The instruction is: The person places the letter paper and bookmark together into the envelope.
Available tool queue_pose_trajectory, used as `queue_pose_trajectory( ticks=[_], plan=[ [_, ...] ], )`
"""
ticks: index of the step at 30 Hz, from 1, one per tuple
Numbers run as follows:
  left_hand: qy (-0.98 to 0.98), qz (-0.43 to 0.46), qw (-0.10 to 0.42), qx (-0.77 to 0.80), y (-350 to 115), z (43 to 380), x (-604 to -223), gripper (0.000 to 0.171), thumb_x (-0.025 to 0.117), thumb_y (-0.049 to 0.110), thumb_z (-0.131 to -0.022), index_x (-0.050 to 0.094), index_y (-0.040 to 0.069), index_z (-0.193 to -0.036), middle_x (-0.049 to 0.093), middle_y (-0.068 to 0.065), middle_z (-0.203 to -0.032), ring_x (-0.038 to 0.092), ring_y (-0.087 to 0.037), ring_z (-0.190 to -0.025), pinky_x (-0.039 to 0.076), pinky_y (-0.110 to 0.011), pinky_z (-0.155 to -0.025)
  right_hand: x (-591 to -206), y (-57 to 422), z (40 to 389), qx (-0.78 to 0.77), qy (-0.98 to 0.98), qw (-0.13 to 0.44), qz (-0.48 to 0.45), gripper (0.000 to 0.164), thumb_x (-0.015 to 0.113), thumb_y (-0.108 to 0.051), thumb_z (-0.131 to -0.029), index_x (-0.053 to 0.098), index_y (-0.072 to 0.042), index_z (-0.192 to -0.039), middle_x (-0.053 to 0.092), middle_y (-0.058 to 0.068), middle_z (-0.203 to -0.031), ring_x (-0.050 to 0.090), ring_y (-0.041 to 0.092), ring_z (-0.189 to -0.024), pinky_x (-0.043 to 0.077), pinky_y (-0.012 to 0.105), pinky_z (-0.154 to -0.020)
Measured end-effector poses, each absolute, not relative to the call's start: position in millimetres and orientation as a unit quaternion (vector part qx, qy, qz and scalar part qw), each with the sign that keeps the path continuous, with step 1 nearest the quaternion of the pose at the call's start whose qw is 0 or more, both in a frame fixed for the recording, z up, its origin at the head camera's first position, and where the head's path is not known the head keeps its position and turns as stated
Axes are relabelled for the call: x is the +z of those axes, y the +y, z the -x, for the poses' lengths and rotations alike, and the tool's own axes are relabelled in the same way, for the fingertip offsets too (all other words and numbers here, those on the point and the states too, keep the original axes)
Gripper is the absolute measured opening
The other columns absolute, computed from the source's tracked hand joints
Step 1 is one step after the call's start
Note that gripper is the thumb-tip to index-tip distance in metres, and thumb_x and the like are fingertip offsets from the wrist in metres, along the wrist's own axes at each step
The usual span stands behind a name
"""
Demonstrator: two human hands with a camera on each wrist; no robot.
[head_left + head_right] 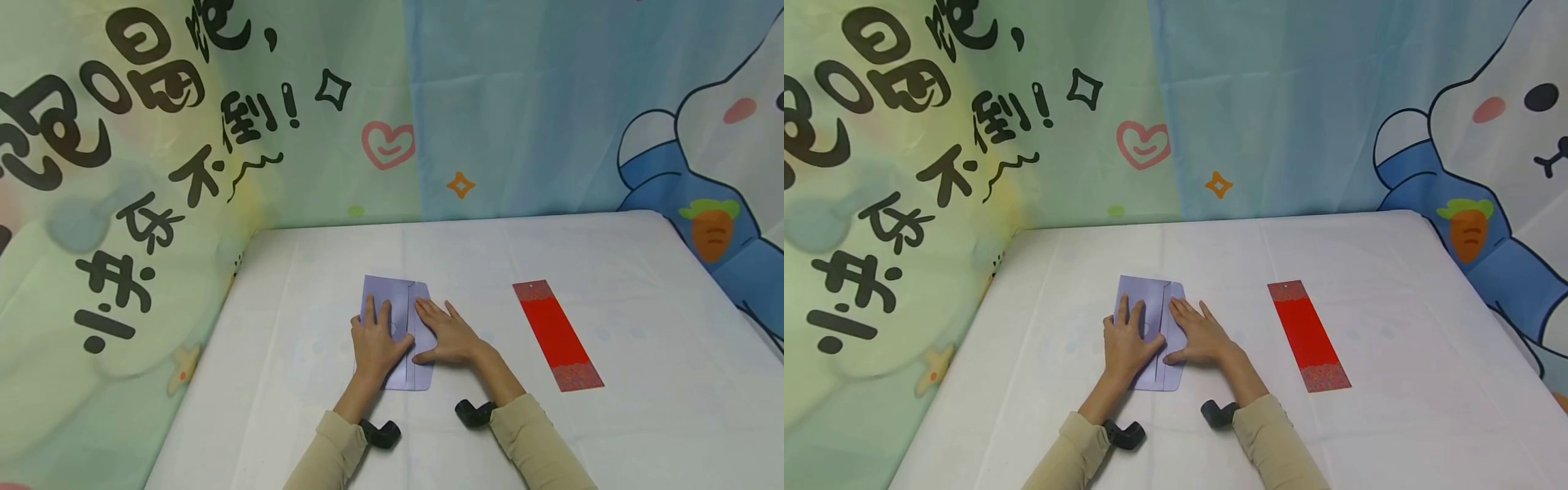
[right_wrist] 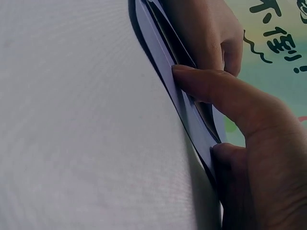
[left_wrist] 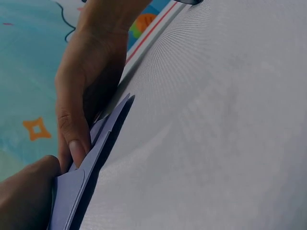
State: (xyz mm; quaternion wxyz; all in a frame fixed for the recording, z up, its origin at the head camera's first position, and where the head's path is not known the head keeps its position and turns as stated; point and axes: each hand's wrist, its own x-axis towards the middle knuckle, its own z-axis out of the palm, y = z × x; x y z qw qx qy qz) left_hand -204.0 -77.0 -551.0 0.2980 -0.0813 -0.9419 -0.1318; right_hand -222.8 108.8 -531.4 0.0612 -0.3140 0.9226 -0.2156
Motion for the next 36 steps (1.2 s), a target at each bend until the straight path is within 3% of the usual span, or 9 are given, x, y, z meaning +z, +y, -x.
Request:
queue_pose_trajectory(
  ticks=[10,16,20,24,27,32,36],
  plan=[
    [-0.944,0.078,0.293,-0.131,-76,205,-552,0.072,0.064,0.051,-0.060,0.062,0.008,-0.118,0.047,-0.023,-0.131,0.050,-0.039,-0.081,0.042,-0.043,-0.064,-531,112,222,-0.240,0.915,0.055,0.319,0.106,0.064,-0.059,-0.070,0.020,0.002,-0.145,0.015,0.014,-0.152,0.011,0.028,-0.138,0.001,0.051,-0.107],
    [-0.938,0.076,0.308,-0.136,-76,203,-554,0.069,0.065,0.051,-0.060,0.065,0.009,-0.115,0.048,-0.024,-0.130,0.050,-0.038,-0.077,0.042,-0.042,-0.061,-514,142,209,-0.363,0.888,0.059,0.277,0.084,0.065,-0.040,-0.081,0.026,-0.001,-0.144,0.022,0.016,-0.150,0.018,0.033,-0.136,0.014,0.053,-0.105],
    [-0.933,0.082,0.318,-0.149,-77,205,-555,0.067,0.064,0.050,-0.061,0.064,0.009,-0.114,0.049,-0.025,-0.129,0.050,-0.039,-0.075,0.040,-0.043,-0.063,-498,191,204,-0.353,0.910,0.012,0.217,0.068,0.064,-0.028,-0.085,0.035,0.000,-0.140,0.029,0.019,-0.146,0.024,0.037,-0.133,0.022,0.056,-0.101],
    [-0.932,0.080,0.315,-0.158,-79,205,-554,0.068,0.065,0.050,-0.061,0.063,0.008,-0.115,0.047,-0.025,-0.131,0.049,-0.040,-0.076,0.039,-0.044,-0.067,-502,243,202,-0.292,0.948,-0.048,0.118,0.069,0.061,-0.030,-0.087,0.032,0.002,-0.141,0.026,0.026,-0.145,0.019,0.042,-0.132,0.017,0.061,-0.100],
    [-0.933,0.076,0.309,-0.167,-80,203,-554,0.069,0.066,0.049,-0.060,0.064,0.007,-0.115,0.047,-0.026,-0.131,0.049,-0.041,-0.077,0.039,-0.045,-0.068,-512,269,198,-0.260,0.963,-0.050,0.056,0.073,0.055,-0.039,-0.089,0.025,-0.003,-0.144,0.019,0.031,-0.145,0.012,0.046,-0.133,0.009,0.065,-0.099],
    [-0.937,0.076,0.295,-0.172,-78,201,-554,0.068,0.066,0.048,-0.062,0.063,0.007,-0.117,0.046,-0.027,-0.131,0.048,-0.042,-0.079,0.040,-0.046,-0.069,-532,287,187,-0.249,0.967,-0.025,0.043,0.076,0.048,-0.049,-0.089,0.021,-0.007,-0.146,0.015,0.032,-0.145,0.006,0.047,-0.133,-0.001,0.065,-0.099],
    [-0.935,0.082,0.298,-0.173,-74,201,-554,0.068,0.066,0.047,-0.063,0.062,0.007,-0.117,0.046,-0.027,-0.131,0.048,-0.042,-0.078,0.040,-0.047,-0.069,-545,295,183,-0.217,0.974,-0.045,0.041,0.077,0.047,-0.052,-0.088,0.026,-0.005,-0.145,0.017,0.027,-0.147,0.009,0.042,-0.135,-0.004,0.058,-0.103]
  ],
)
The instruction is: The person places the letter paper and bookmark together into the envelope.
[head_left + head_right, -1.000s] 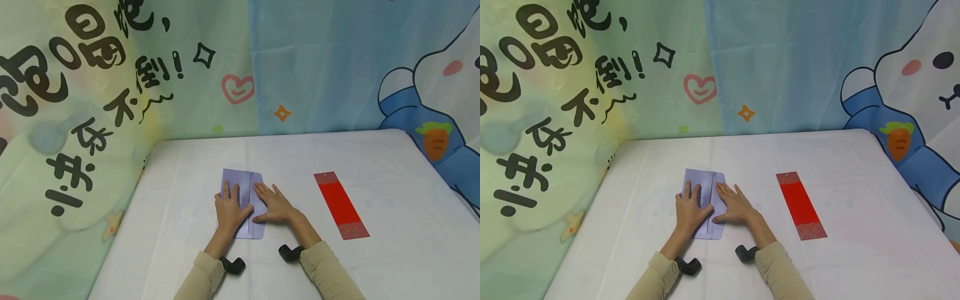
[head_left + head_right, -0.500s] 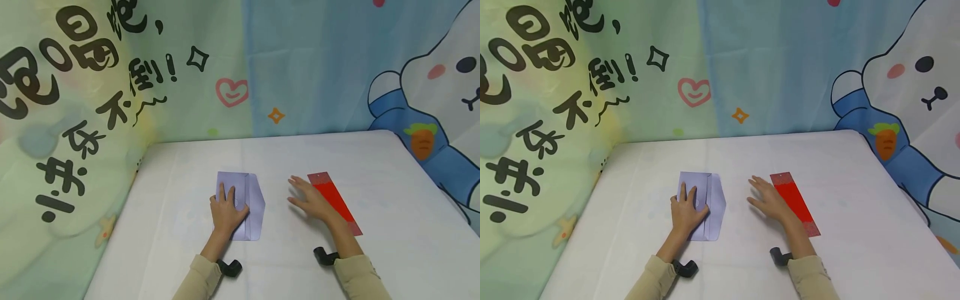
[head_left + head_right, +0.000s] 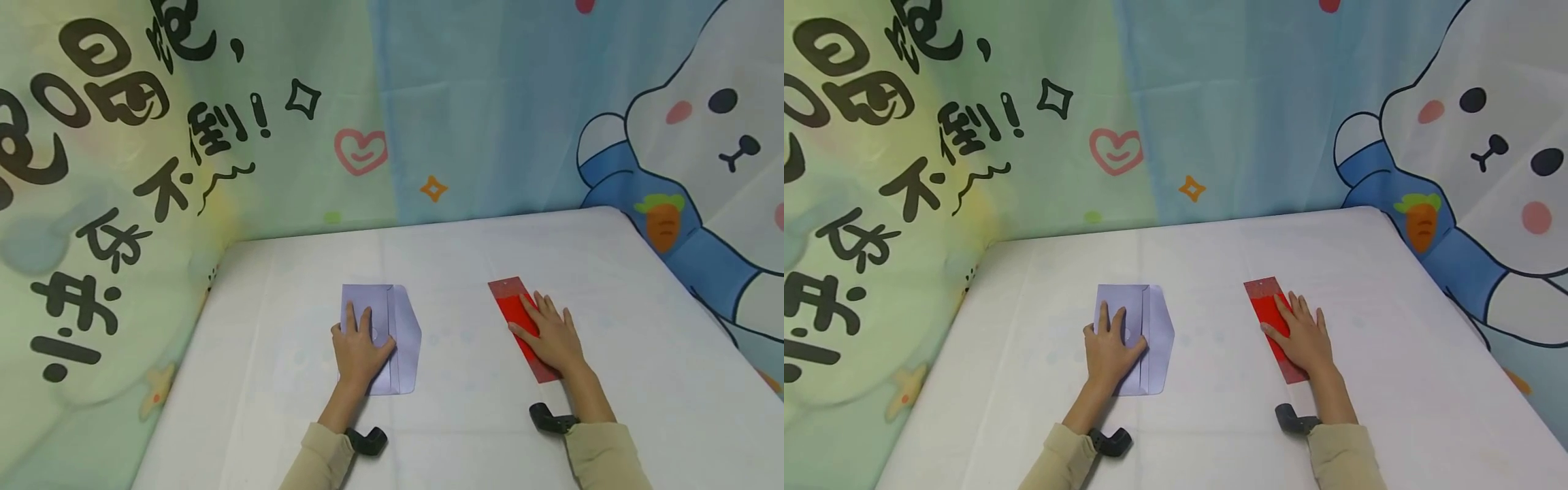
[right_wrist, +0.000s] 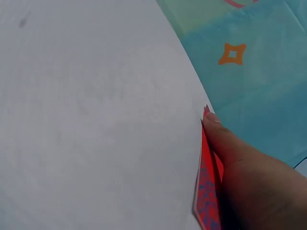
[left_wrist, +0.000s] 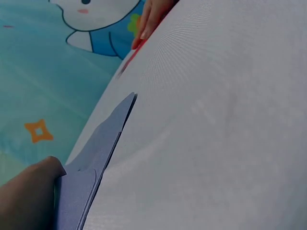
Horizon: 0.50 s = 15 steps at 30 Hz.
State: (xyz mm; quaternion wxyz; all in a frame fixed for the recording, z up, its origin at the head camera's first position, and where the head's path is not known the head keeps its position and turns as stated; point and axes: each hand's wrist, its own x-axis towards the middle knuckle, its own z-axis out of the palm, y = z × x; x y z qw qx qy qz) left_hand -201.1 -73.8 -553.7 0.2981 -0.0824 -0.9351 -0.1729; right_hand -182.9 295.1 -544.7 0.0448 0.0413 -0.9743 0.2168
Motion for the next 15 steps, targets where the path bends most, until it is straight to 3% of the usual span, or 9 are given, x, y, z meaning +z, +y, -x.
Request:
queue_pose_trajectory(
  ticks=[9,15],
  plan=[
    [-0.934,0.083,0.304,-0.169,-75.0,200.9,-553.6,0.067,0.066,0.048,-0.063,0.063,0.008,-0.116,0.047,-0.026,-0.130,0.048,-0.041,-0.078,0.041,-0.047,-0.069,-550.4,294.6,183.0,0.213,-0.973,0.073,-0.041,0.072,0.049,-0.050,-0.088,0.035,-0.005,-0.141,0.025,0.026,-0.145,0.015,0.040,-0.135,-0.002,0.057,-0.104],
    [-0.928,0.091,0.319,-0.167,-76.5,201.9,-556.1,0.067,0.065,0.048,-0.062,0.063,0.007,-0.115,0.048,-0.027,-0.129,0.048,-0.040,-0.075,0.040,-0.046,-0.069,-547.8,291.1,183.5,0.245,-0.965,0.089,-0.024,0.068,0.059,-0.044,-0.085,0.041,-0.004,-0.137,0.029,0.025,-0.143,0.022,0.041,-0.132,0.000,0.058,-0.104]
  ],
)
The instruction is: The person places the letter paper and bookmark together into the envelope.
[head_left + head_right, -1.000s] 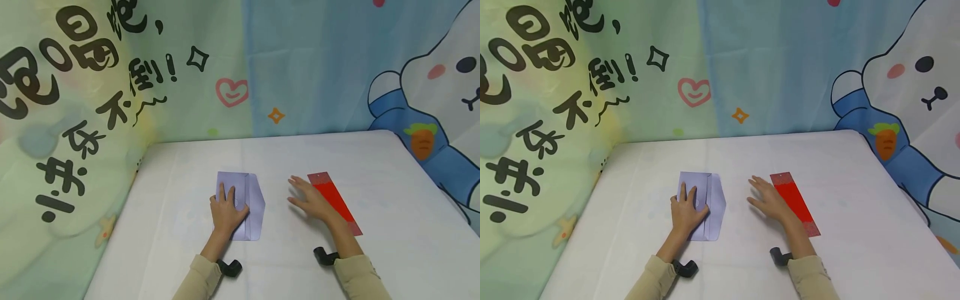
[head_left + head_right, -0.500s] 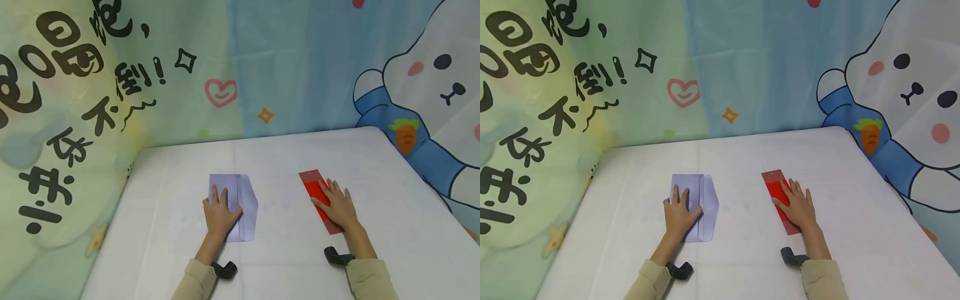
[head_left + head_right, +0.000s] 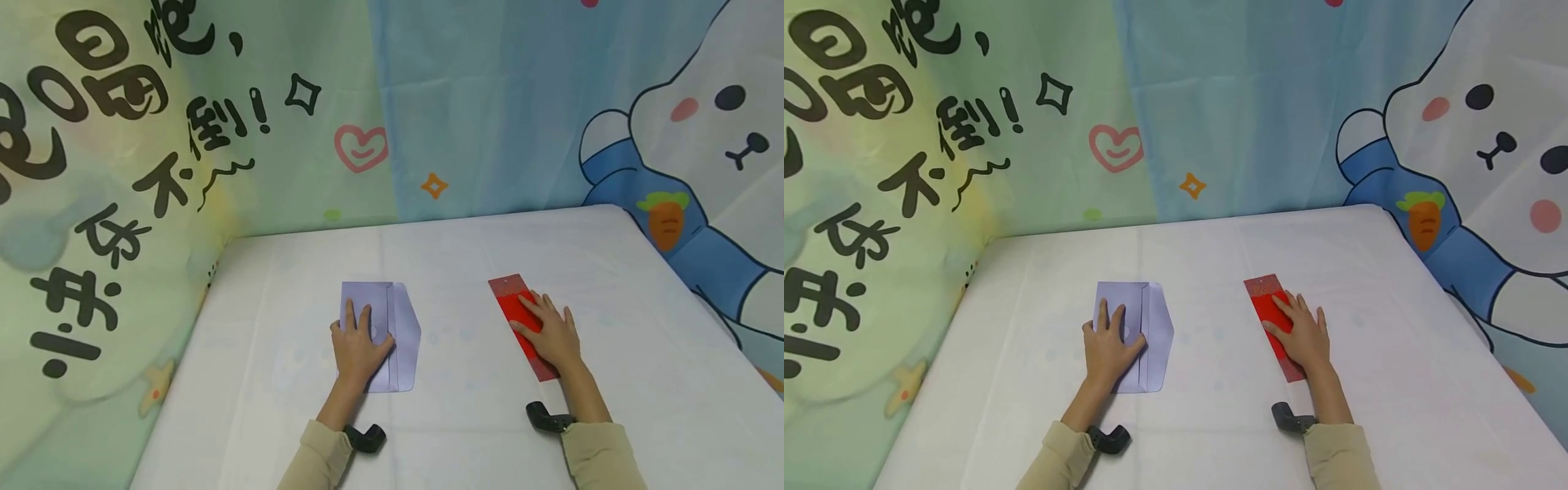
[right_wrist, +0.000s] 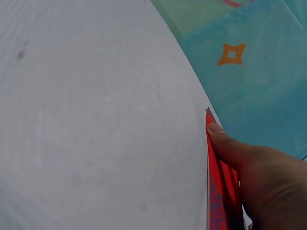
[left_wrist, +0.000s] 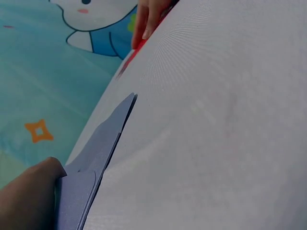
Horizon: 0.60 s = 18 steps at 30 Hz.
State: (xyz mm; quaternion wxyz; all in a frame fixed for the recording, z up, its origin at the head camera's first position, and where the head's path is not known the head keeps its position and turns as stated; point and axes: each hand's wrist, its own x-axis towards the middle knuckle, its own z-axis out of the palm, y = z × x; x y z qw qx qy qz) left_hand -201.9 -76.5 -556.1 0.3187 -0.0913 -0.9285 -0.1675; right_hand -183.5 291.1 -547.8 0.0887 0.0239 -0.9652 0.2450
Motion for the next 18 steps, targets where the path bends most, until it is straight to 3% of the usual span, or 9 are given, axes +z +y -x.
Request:
queue_pose_trajectory(
  ticks=[5,8,12,14,18],
  plan=[
    [-0.929,0.091,0.315,-0.171,-77,203,-556,0.066,0.064,0.048,-0.063,0.063,0.007,-0.115,0.047,-0.027,-0.130,0.047,-0.040,-0.074,0.039,-0.046,-0.070,-544,286,185,0.290,-0.950,0.112,-0.010,0.067,0.067,-0.033,-0.081,0.044,-0.002,-0.135,0.031,0.024,-0.143,0.034,0.046,-0.124,0.005,0.057,-0.104],
    [-0.931,0.090,0.310,-0.172,-77,204,-556,0.066,0.064,0.048,-0.064,0.063,0.007,-0.116,0.046,-0.026,-0.131,0.047,-0.041,-0.075,0.039,-0.046,-0.070,-543,285,185,0.315,-0.941,0.125,-0.006,0.066,0.071,-0.027,-0.079,0.046,-0.001,-0.134,0.032,0.023,-0.143,0.038,0.046,-0.118,0.021,0.059,-0.099],
    [-0.934,0.085,0.303,-0.170,-76,205,-555,0.066,0.064,0.048,-0.064,0.063,0.008,-0.117,0.046,-0.026,-0.132,0.048,-0.041,-0.077,0.040,-0.046,-0.070,-541,285,189,0.334,-0.934,0.127,-0.002,0.063,0.073,-0.022,-0.077,0.048,-0.004,-0.133,0.032,0.020,-0.144,0.040,0.042,-0.109,0.039,0.056,-0.081],
    [-0.936,0.082,0.298,-0.171,-76,205,-555,0.067,0.064,0.048,-0.064,0.062,0.008,-0.117,0.045,-0.026,-0.132,0.048,-0.041,-0.077,0.040,-0.046,-0.070,-539,285,191,0.346,-0.931,0.116,0.006,0.061,0.072,-0.020,-0.078,0.049,-0.006,-0.133,0.033,0.020,-0.144,0.039,0.040,-0.108,0.041,0.054,-0.077],
    [-0.936,0.079,0.295,-0.173,-77,205,-555,0.067,0.064,0.049,-0.064,0.062,0.008,-0.117,0.045,-0.026,-0.133,0.048,-0.041,-0.078,0.040,-0.046,-0.070,-531,285,192,0.399,-0.914,0.069,0.035,0.056,0.068,-0.027,-0.082,0.050,-0.014,-0.134,0.038,0.023,-0.139,0.036,0.041,-0.116,0.041,0.056,-0.082]
  ],
)
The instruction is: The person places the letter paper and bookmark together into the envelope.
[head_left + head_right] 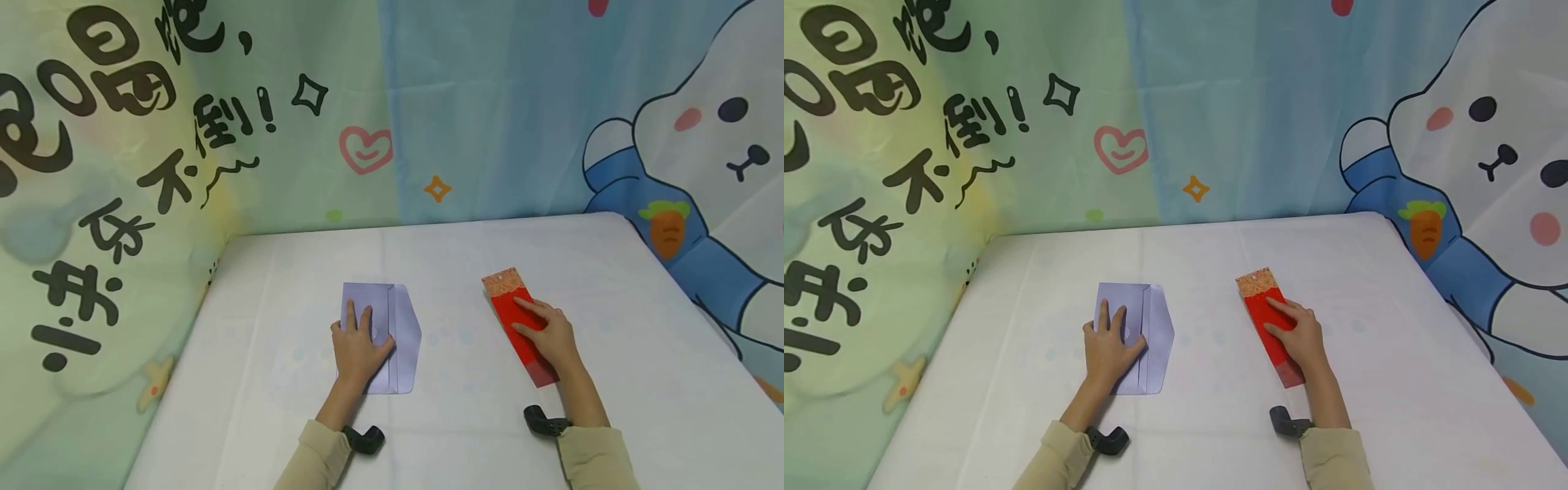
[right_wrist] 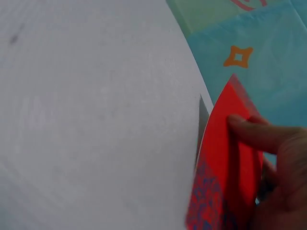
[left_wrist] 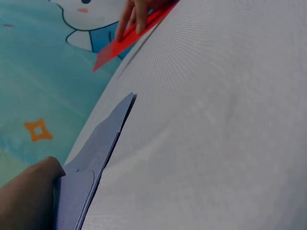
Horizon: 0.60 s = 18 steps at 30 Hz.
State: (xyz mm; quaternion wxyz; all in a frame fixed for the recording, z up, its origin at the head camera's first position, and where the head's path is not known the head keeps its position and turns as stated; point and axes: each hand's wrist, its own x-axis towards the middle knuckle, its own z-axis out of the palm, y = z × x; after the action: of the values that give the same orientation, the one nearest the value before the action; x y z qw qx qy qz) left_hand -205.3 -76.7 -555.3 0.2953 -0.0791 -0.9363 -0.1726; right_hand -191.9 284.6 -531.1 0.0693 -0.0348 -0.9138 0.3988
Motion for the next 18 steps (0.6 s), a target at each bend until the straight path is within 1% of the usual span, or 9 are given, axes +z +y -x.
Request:
queue_pose_trajectory(
  ticks=[2,4,6,9,11,14,16,18],
  plan=[
    [-0.934,0.081,0.301,-0.176,-76,205,-555,0.067,0.064,0.048,-0.063,0.063,0.008,-0.116,0.045,-0.026,-0.132,0.048,-0.042,-0.078,0.040,-0.046,-0.069,-525,285,189,0.451,-0.890,0.039,0.049,0.055,0.066,-0.034,-0.083,0.051,-0.017,-0.134,0.041,0.022,-0.137,0.036,0.039,-0.117,0.042,0.053,-0.083],
    [-0.931,0.081,0.307,-0.178,-76,204,-554,0.066,0.065,0.048,-0.063,0.063,0.007,-0.116,0.046,-0.026,-0.131,0.048,-0.042,-0.078,0.040,-0.046,-0.069,-518,283,188,0.509,-0.859,0.007,0.054,0.056,0.065,-0.039,-0.083,0.051,-0.020,-0.133,0.040,0.019,-0.138,0.036,0.036,-0.117,0.044,0.045,-0.082],
    [-0.930,0.081,0.309,-0.180,-77,203,-554,0.066,0.066,0.047,-0.062,0.063,0.007,-0.115,0.046,-0.027,-0.131,0.048,-0.042,-0.078,0.040,-0.047,-0.069,-511,279,188,0.568,-0.821,-0.025,0.055,0.055,0.065,-0.038,-0.083,0.052,-0.020,-0.133,0.037,0.016,-0.140,0.034,0.033,-0.118,0.045,0.035,-0.079],
    [-0.930,0.083,0.307,-0.183,-77,203,-553,0.066,0.066,0.047,-0.063,0.063,0.006,-0.115,0.046,-0.027,-0.131,0.048,-0.042,-0.078,0.040,-0.047,-0.069,-500,268,189,0.630,-0.773,-0.060,0.042,0.056,0.066,-0.033,-0.083,0.050,-0.019,-0.135,0.031,0.015,-0.145,0.030,0.032,-0.125,0.046,0.026,-0.082],
    [-0.931,0.084,0.305,-0.183,-77,203,-552,0.066,0.065,0.047,-0.063,0.063,0.006,-0.115,0.046,-0.027,-0.131,0.048,-0.042,-0.078,0.040,-0.047,-0.069,-496,257,191,0.653,-0.754,-0.073,0.023,0.058,0.066,-0.027,-0.084,0.046,-0.017,-0.137,0.028,0.012,-0.148,0.026,0.031,-0.131,0.044,0.026,-0.088],
    [-0.932,0.082,0.302,-0.186,-76,203,-551,0.066,0.065,0.047,-0.063,0.064,0.007,-0.115,0.046,-0.027,-0.131,0.048,-0.042,-0.078,0.040,-0.046,-0.069,-494,233,193,0.665,-0.742,-0.081,-0.016,0.063,0.067,-0.020,-0.083,0.041,-0.016,-0.140,0.026,0.008,-0.149,0.024,0.028,-0.134,0.035,0.032,-0.098],
    [-0.932,0.080,0.299,-0.188,-76,203,-550,0.065,0.066,0.046,-0.063,0.064,0.007,-0.115,0.046,-0.027,-0.131,0.048,-0.041,-0.078,0.040,-0.046,-0.069,-496,215,194,0.663,-0.742,-0.088,-0.043,0.065,0.067,-0.016,-0.083,0.039,-0.016,-0.141,0.027,0.007,-0.149,0.027,0.029,-0.133,0.032,0.037,-0.099],
    [-0.933,0.078,0.294,-0.192,-75,202,-550,0.063,0.066,0.045,-0.063,0.064,0.007,-0.114,0.045,-0.027,-0.131,0.047,-0.041,-0.078,0.039,-0.046,-0.069,-502,198,195,0.666,-0.737,-0.097,-0.066,0.066,0.068,-0.013,-0.082,0.039,-0.014,-0.141,0.029,0.008,-0.148,0.032,0.031,-0.131,0.033,0.039,-0.098]
  ],
)
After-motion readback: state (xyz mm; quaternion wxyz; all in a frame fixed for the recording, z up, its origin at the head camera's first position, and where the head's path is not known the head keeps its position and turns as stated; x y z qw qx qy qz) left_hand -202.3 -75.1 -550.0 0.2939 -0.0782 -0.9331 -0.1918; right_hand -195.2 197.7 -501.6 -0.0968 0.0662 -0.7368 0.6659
